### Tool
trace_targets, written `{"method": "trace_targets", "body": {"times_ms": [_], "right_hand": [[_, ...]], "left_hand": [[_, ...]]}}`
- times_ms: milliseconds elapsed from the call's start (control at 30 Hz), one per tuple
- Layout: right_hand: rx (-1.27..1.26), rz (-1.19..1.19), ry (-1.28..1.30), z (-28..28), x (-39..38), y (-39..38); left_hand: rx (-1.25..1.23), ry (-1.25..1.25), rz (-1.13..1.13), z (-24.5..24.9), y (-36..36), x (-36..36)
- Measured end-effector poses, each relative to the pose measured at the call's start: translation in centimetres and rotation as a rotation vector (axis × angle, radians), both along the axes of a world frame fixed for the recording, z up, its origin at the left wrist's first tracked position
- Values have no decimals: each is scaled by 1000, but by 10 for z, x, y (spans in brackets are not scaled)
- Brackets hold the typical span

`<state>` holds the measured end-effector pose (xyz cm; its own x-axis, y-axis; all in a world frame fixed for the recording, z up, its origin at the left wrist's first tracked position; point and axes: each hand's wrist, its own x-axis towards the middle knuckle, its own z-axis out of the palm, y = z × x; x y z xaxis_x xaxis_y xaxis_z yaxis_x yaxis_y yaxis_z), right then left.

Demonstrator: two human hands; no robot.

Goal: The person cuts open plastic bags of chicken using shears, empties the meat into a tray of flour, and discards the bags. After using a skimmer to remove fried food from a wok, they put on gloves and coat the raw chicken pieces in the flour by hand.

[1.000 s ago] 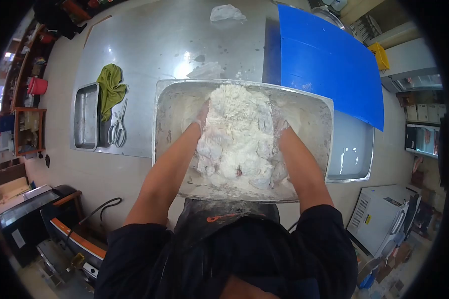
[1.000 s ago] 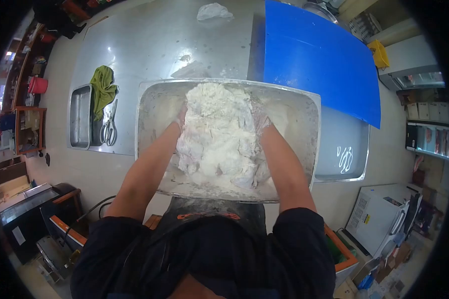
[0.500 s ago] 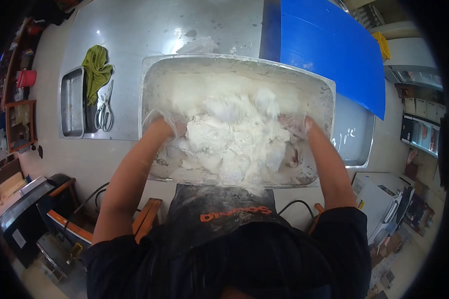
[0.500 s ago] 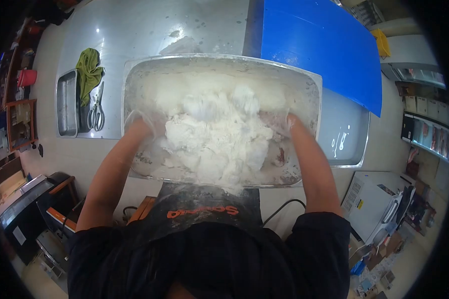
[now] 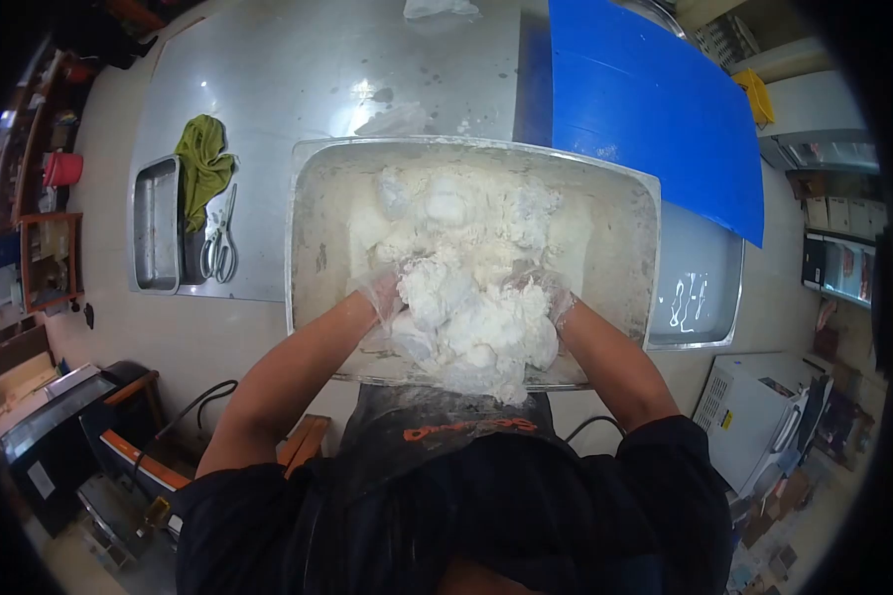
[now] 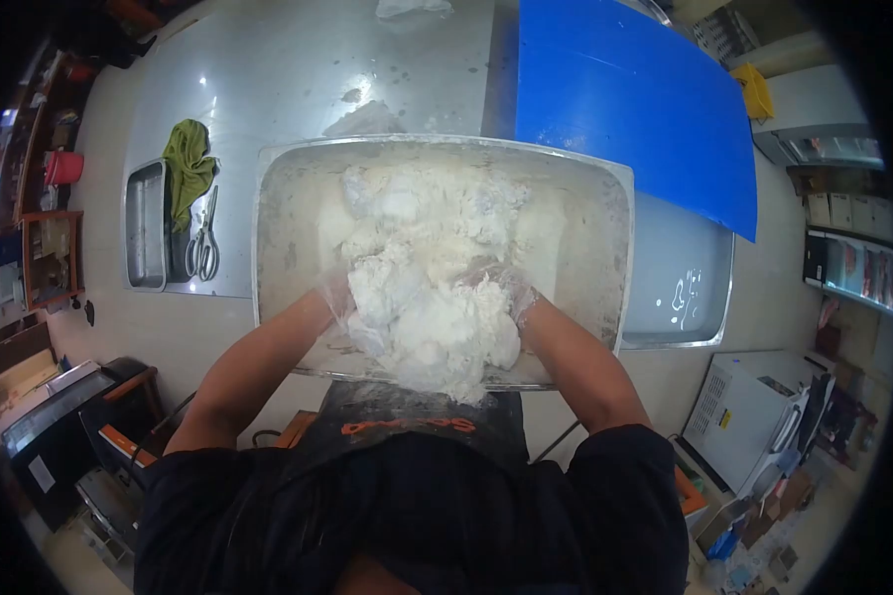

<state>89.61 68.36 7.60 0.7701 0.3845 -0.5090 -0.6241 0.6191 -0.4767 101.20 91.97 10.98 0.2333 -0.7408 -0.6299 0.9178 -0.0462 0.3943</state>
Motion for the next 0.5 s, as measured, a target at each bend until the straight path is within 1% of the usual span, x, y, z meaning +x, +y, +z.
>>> {"method": "trace_targets", "body": {"times_ms": [67,100,200,233,267,300,333,367,400,433,467,500], "right_hand": [[-94,48,-93,10,13,-5],[-149,83,-144,18,18,-9],[-356,213,-302,55,30,-30],[-427,258,-359,71,32,-37],[-550,324,-416,90,32,-43],[-735,414,-468,108,31,-47],[-931,497,-494,125,27,-50],[-1035,500,-492,137,26,-52],[-1138,505,-485,151,26,-53],[-1154,367,-518,170,31,-53],[-1169,234,-555,192,37,-52],[-1066,294,-401,157,29,-83]], "left_hand": [[-35,-141,-34,3,3,4],[-48,-261,-65,6,3,9],[-68,-798,-213,17,6,23],[-29,-990,-266,22,10,26],[22,-1183,-310,27,13,28],[59,-1191,-316,58,16,36],[73,-1090,-220,71,20,38],[83,-992,-117,83,23,41],[74,-779,83,86,28,39],[65,-564,274,89,31,40],[433,-899,-95,89,31,49],[809,-1222,-466,87,29,59]]}}
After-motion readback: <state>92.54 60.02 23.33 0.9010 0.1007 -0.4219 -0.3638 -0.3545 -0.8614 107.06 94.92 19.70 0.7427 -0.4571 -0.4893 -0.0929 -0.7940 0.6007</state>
